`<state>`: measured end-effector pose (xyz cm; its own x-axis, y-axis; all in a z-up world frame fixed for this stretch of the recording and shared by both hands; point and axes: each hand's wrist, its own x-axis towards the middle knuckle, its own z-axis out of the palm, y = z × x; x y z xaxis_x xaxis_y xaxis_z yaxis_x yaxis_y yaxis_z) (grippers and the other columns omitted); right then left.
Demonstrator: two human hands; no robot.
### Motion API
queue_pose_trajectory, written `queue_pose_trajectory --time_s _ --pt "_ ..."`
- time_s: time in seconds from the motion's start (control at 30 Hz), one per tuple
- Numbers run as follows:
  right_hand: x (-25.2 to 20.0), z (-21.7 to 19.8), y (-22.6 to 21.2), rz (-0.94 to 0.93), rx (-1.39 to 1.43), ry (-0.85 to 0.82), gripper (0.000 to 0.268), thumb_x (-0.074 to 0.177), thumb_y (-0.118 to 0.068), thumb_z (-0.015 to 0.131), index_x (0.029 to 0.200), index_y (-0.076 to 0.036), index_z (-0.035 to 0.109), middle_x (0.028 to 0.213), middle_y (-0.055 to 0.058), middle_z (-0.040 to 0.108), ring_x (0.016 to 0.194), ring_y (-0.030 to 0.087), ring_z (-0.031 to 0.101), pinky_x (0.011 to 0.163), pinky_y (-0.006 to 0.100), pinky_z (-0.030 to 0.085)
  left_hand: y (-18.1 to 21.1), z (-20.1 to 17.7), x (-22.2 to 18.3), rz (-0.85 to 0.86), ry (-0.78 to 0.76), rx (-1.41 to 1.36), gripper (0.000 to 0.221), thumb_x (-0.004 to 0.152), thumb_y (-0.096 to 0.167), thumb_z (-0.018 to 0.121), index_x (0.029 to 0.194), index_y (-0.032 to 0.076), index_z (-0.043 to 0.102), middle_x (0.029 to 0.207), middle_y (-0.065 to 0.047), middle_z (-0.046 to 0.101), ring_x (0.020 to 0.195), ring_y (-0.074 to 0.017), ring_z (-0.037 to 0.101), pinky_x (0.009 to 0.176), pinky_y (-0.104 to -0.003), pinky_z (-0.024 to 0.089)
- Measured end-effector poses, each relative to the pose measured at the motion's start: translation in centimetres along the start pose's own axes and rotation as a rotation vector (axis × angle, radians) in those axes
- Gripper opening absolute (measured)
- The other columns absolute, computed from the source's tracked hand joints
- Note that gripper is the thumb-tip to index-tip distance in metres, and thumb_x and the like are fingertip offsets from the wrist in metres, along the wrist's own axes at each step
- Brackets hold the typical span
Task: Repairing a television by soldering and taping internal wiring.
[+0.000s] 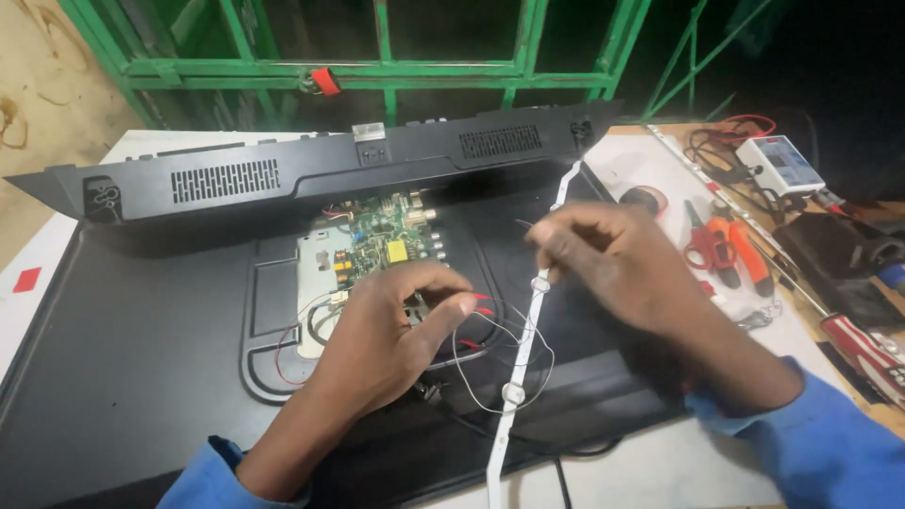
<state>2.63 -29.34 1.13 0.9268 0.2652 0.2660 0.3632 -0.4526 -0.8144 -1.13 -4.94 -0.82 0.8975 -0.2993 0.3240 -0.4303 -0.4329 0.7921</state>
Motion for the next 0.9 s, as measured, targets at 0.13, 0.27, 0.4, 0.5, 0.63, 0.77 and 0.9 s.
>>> queue_pose_trajectory --time_s 0.13,0.27,0.4,0.5,0.63,0.77,0.9 --pt "0.2 -4.5 2.1 0.216 -0.444 0.163 0.025 0.102 -0.031 0.063 0.089 -0.014 0.076 0.075 0.001 0.078 0.066 0.012 0.072 0.069 0.030 0.053 0.5 0.6 0.5 0.091 0.051 0.069 0.027 0.091 0.034 0.060 0.092 0.012 0.076 0.093 0.001 0.079 0.086 -0.0155 0.071 0.070 -0.032 0.052" --pt "-0.6 -10.2 8.2 0.533 -0.929 0.287 0.037 0.093 -0.034 0.044 0.100 -0.018 0.076 0.114 0.023 0.073 0.103 0.052 0.066 0.083 0.057 0.050 1.0 1.6 1.2 0.248 0.056 0.098 0.019 0.092 0.027 0.063 0.091 0.011 0.072 0.085 0.000 0.076 0.072 -0.0179 0.065 0.071 -0.034 0.051" --pt "-3.2 -13.1 12.7 0.729 -0.959 0.235 0.032 0.087 -0.028 0.056 0.111 -0.014 0.072 0.124 0.016 0.072 0.115 0.047 0.067 0.095 0.057 0.049 2.0 2.1 2.0 0.255 -0.041 0.078 0.023 0.091 0.032 0.058 0.087 0.013 0.070 0.084 0.002 0.074 0.075 -0.0160 0.064 0.064 -0.035 0.049" --pt "-4.4 -14.1 16.2 0.814 -0.917 0.219 0.047 0.082 -0.044 0.079 0.118 -0.014 0.075 0.142 0.016 0.062 0.126 0.042 0.062 0.100 0.057 0.049 2.6 2.6 2.5 0.344 -0.022 0.006 0.025 0.093 0.035 0.056 0.088 0.016 0.070 0.081 0.005 0.074 0.070 -0.0120 0.064 0.061 -0.030 0.048" --pt "-4.7 -14.7 18.2 0.741 -0.886 0.228 0.045 0.082 -0.047 0.077 0.109 -0.012 0.079 0.140 0.014 0.060 0.119 0.039 0.065 0.099 0.052 0.049 2.9 2.6 2.9 0.273 -0.058 0.010 0.013 0.092 0.019 0.059 0.086 0.014 0.070 0.081 0.004 0.073 0.070 -0.0120 0.062 0.064 -0.031 0.048" --pt "-4.3 -14.8 19.3 0.753 -0.896 0.205 0.055 0.084 -0.062 0.063 0.114 -0.019 0.080 0.142 0.020 0.057 0.117 0.042 0.069 0.103 0.051 0.048 1.8 1.3 2.7 0.209 -0.029 0.054 0.011 0.094 0.014 0.064 0.094 0.013 0.074 0.086 0.001 0.077 0.071 -0.0111 0.062 0.066 -0.028 0.049" --pt "-3.7 -13.4 17.8 0.792 -0.871 0.208 0.055 0.083 -0.060 0.058 0.112 -0.017 0.077 0.142 0.022 0.057 0.133 0.039 0.058 0.110 0.051 0.041 1.8 -0.3 1.8 0.113 0.051 0.030 0.013 0.093 0.013 0.064 0.089 0.010 0.076 0.086 0.001 0.077 0.071 -0.0104 0.063 0.064 -0.026 0.051"
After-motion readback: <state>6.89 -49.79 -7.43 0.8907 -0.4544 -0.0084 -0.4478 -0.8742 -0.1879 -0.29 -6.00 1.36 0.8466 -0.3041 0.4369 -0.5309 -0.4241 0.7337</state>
